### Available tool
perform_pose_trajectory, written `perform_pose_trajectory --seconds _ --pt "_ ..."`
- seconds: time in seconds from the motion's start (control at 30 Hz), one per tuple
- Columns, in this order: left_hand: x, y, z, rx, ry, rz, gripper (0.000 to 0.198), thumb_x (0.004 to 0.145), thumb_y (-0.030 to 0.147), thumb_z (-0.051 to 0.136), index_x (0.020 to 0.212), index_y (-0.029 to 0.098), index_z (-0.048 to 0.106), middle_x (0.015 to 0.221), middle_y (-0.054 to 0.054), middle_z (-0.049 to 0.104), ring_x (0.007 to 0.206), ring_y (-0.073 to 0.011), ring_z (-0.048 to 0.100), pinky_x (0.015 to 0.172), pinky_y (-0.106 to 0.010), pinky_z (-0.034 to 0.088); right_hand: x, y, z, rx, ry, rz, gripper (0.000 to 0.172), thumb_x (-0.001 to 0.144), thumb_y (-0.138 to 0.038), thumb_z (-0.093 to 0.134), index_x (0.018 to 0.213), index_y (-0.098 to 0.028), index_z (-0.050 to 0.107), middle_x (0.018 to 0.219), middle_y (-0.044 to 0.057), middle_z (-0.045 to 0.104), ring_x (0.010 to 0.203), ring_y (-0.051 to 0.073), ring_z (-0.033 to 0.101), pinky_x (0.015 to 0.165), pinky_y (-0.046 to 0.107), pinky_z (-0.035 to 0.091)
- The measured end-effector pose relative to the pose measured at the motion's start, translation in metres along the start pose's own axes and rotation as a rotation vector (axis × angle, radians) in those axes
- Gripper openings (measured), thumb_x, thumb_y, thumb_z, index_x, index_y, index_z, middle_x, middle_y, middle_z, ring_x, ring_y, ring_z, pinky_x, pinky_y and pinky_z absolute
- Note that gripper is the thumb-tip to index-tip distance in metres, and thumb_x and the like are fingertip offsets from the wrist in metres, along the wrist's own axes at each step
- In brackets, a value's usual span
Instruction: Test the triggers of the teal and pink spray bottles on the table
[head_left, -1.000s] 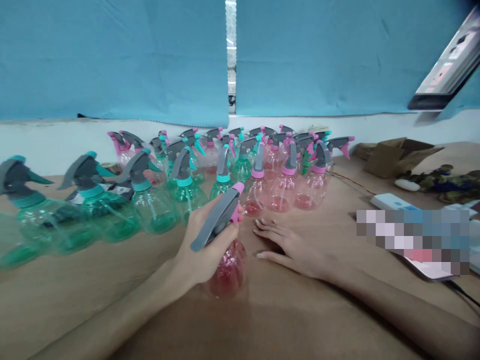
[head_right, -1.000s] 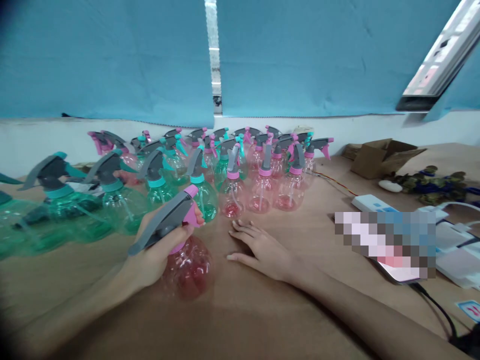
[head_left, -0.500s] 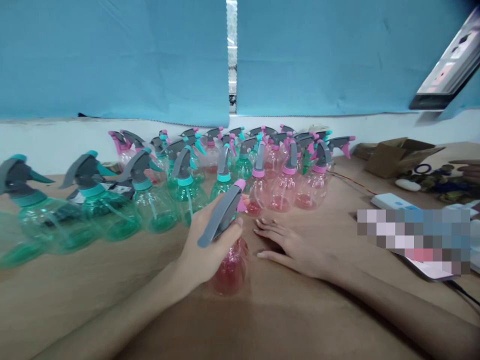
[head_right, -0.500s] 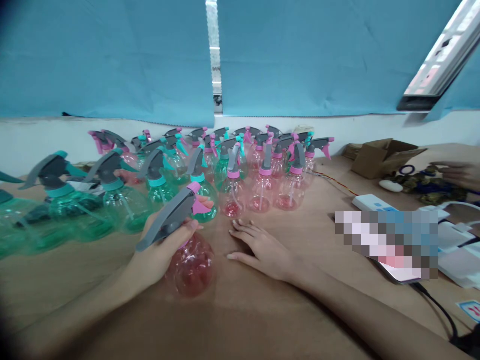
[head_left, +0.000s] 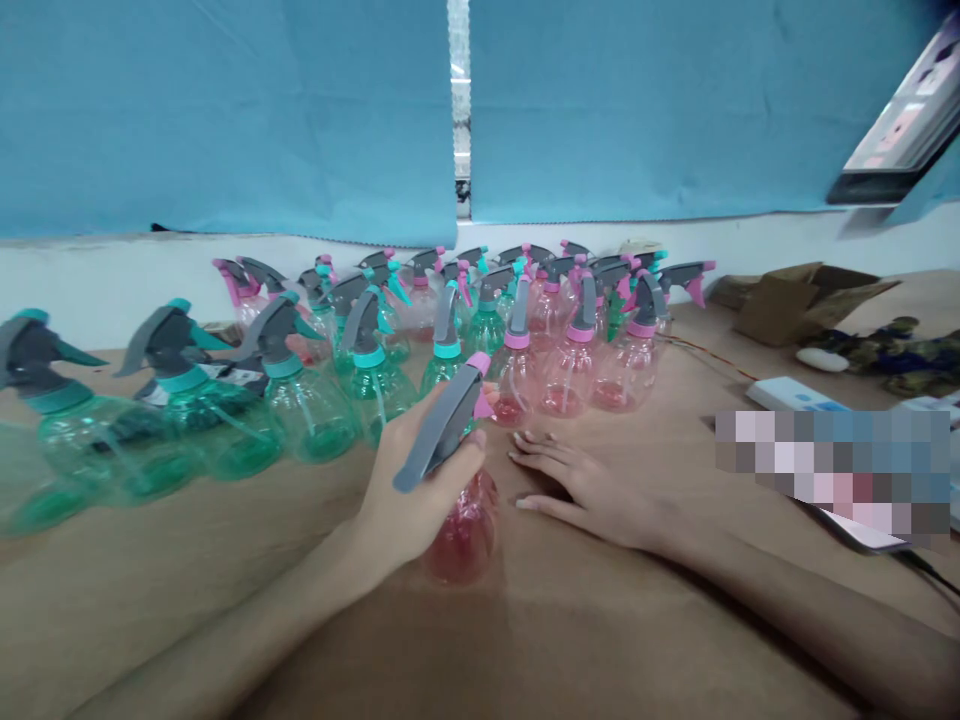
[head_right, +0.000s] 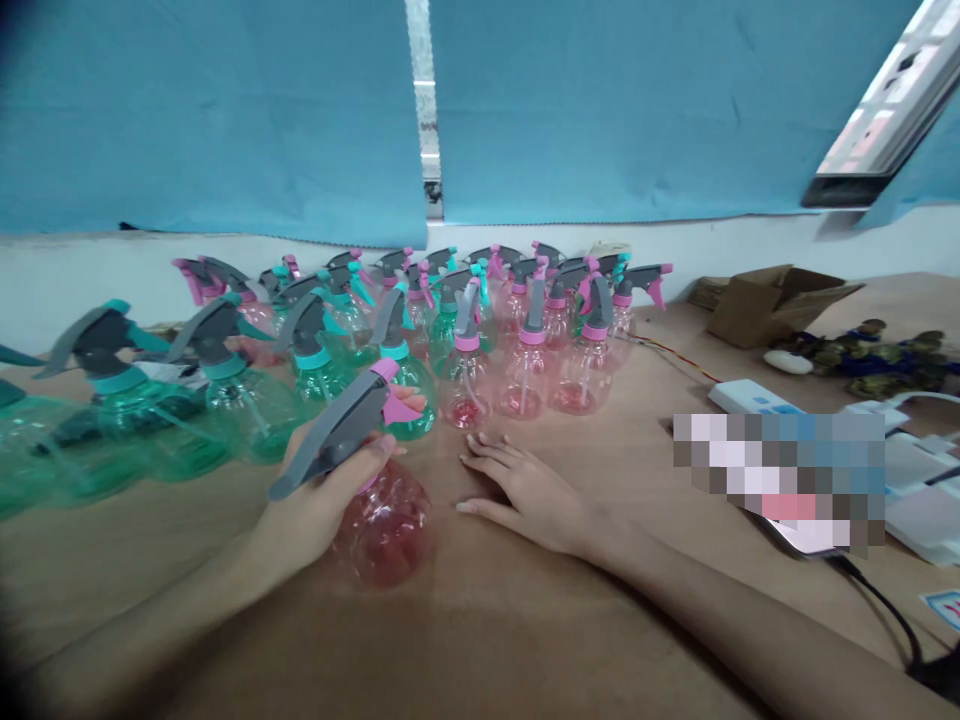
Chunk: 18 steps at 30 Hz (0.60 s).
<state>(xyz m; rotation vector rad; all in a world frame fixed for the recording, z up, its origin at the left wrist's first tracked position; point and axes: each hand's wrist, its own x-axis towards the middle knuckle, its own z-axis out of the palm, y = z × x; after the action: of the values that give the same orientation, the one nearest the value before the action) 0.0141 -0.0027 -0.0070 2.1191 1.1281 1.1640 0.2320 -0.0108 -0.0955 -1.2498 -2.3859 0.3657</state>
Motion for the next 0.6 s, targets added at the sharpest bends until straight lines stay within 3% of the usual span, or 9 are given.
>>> perform_pose_trajectory --seconds 0.6 --pt "0.0009 0.0003 0.0008 0.030 -0.007 -0.016 0.008 0.081 0.028 0.051 0.074 0.023 0.049 0.065 0.002 0.057 0.060 -0.0154 0.053 0.058 -0.028 0.041 0.0009 0.0009 -0.0001 -0.032 -0.026 0.013 0.063 0.088 -0.058 0.041 0.135 -0.016 0.042 0.144 0.008 0.037 0.134 0.021 0.031 0.110 0.043 0.026"
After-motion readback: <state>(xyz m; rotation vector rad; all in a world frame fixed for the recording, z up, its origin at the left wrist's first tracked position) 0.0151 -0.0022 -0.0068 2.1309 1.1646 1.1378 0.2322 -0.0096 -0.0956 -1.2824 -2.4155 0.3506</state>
